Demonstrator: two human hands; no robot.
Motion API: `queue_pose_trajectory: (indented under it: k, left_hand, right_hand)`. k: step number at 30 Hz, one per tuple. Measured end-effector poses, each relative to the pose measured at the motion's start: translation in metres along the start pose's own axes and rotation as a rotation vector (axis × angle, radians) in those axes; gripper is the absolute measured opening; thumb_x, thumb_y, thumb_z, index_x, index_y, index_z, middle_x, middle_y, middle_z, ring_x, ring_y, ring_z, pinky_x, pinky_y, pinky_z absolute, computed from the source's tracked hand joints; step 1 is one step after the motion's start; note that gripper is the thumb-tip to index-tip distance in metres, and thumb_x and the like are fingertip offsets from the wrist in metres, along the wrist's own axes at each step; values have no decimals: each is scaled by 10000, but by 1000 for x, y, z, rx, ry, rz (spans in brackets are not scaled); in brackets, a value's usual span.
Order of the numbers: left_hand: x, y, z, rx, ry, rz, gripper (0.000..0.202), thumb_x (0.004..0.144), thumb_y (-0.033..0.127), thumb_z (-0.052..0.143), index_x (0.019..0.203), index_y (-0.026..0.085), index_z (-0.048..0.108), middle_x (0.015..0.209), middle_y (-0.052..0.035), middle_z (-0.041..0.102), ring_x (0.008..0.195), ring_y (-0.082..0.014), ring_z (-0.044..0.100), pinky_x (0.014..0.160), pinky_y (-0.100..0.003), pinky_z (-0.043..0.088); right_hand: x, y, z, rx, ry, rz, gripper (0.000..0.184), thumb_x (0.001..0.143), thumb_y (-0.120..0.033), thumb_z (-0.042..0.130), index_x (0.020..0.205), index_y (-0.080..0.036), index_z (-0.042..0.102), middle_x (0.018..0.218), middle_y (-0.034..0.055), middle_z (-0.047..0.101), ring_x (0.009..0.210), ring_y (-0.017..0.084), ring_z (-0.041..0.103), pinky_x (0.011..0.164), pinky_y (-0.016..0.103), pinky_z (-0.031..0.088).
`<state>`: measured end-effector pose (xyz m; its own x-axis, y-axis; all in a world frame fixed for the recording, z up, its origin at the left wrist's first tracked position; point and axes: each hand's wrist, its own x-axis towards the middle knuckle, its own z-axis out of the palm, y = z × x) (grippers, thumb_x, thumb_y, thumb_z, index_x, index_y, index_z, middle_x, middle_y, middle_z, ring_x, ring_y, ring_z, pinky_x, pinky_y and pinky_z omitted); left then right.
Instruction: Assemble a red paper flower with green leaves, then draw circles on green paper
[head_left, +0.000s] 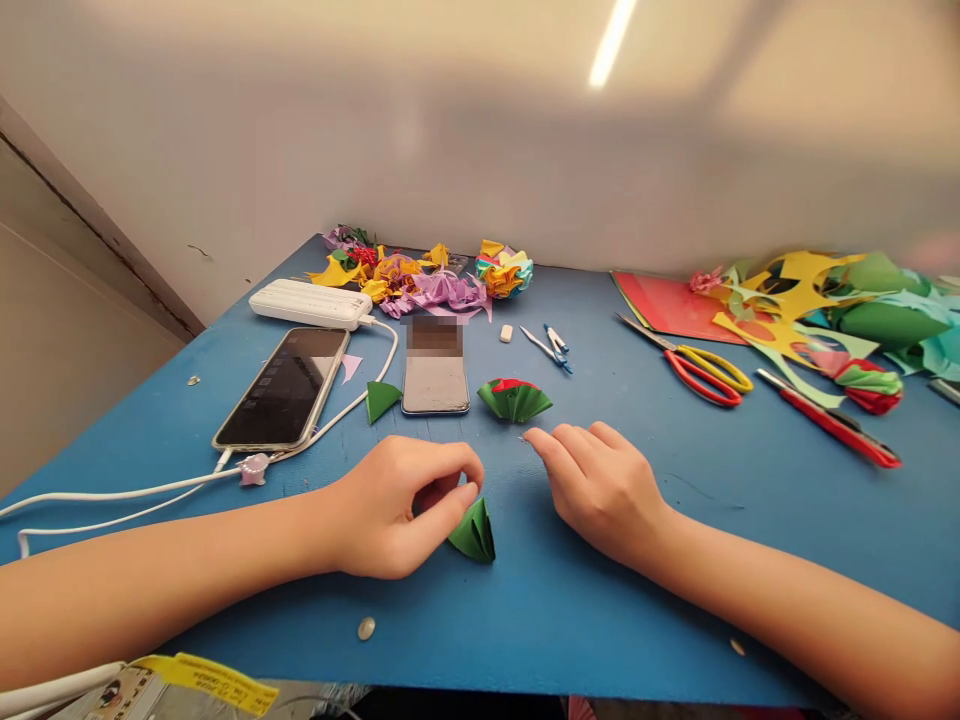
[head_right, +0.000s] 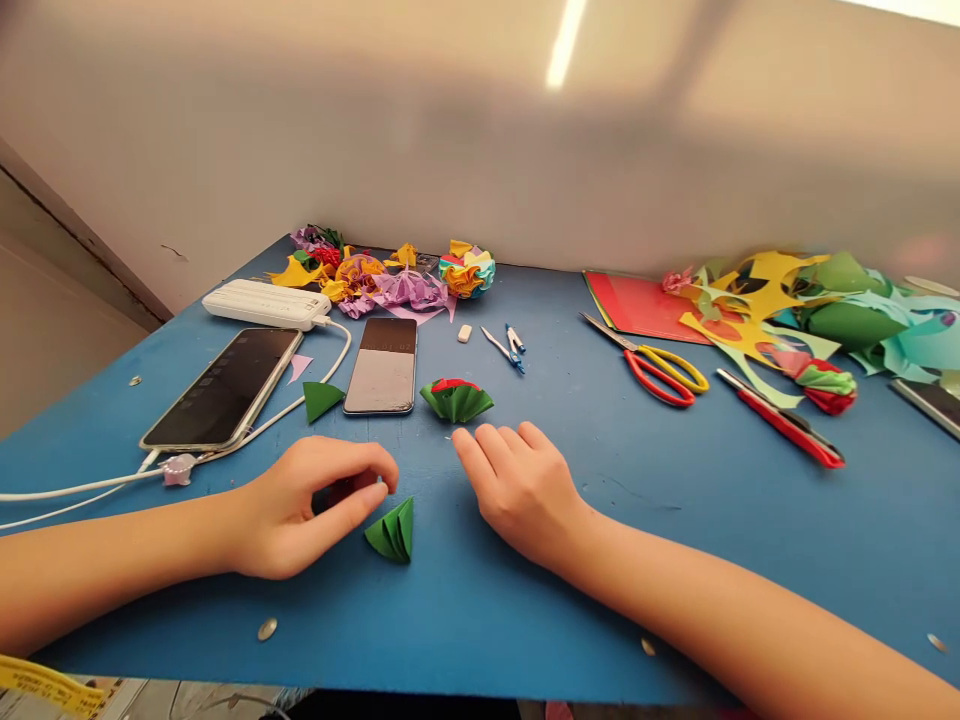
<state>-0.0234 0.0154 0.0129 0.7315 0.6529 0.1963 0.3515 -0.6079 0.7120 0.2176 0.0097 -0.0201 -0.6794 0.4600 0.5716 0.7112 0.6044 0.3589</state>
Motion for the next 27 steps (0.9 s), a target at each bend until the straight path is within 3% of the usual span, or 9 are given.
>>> queue_pose_trajectory:
  k: [3,5,10,13,20,27]
  left_hand:
    - [0,-1,-2,14,-158,49,284,787,126,447,1056,177,522,577,62,429,493,-75,373,506,-196,336]
    - [1,-1,-1,35,-199,72,332,768,141,473,1095,186,507,603,57,452,515,-81,407,527,-199,349]
    - [-3,6,11,144,-81,-44,230,842,385,535,922,178,475,607,58,460,515,-90,414,497,-206,320]
    - [-7,7,19,232,8,-57,176,881,349,499,844,186,447,624,55,473,523,-92,424,498,-207,310]
    - [-6,-1,22,277,-67,150,145,913,268,466,1029,185,492,770,8,586,663,-124,522,602,-231,364]
    - [-8,-1,24,193,-89,125,121,908,260,482,993,178,509,793,3,594,687,-117,524,614,-218,377]
  right_hand:
    - [-3,-2,-3,99,49,14,250,806,-38,465,1034,-102,543,618,21,499,543,140,359,532,289,302]
    - [-3,-2,-7,172,73,-36,261,793,-46,468,1035,-110,539,614,21,496,546,140,379,519,283,307]
    - [0,-3,-16,205,111,-278,197,821,-125,448,952,-109,595,577,21,485,525,137,409,478,296,281]
    - [2,-4,-20,177,110,-348,180,838,-161,467,909,-112,624,576,14,489,510,125,414,464,296,263]
    - [2,-9,-20,233,137,-337,297,829,-353,591,962,-88,606,585,-20,454,502,107,388,462,285,230]
    - [3,-12,-18,369,55,-300,296,822,-421,601,844,-126,582,590,-25,430,535,114,368,481,282,229]
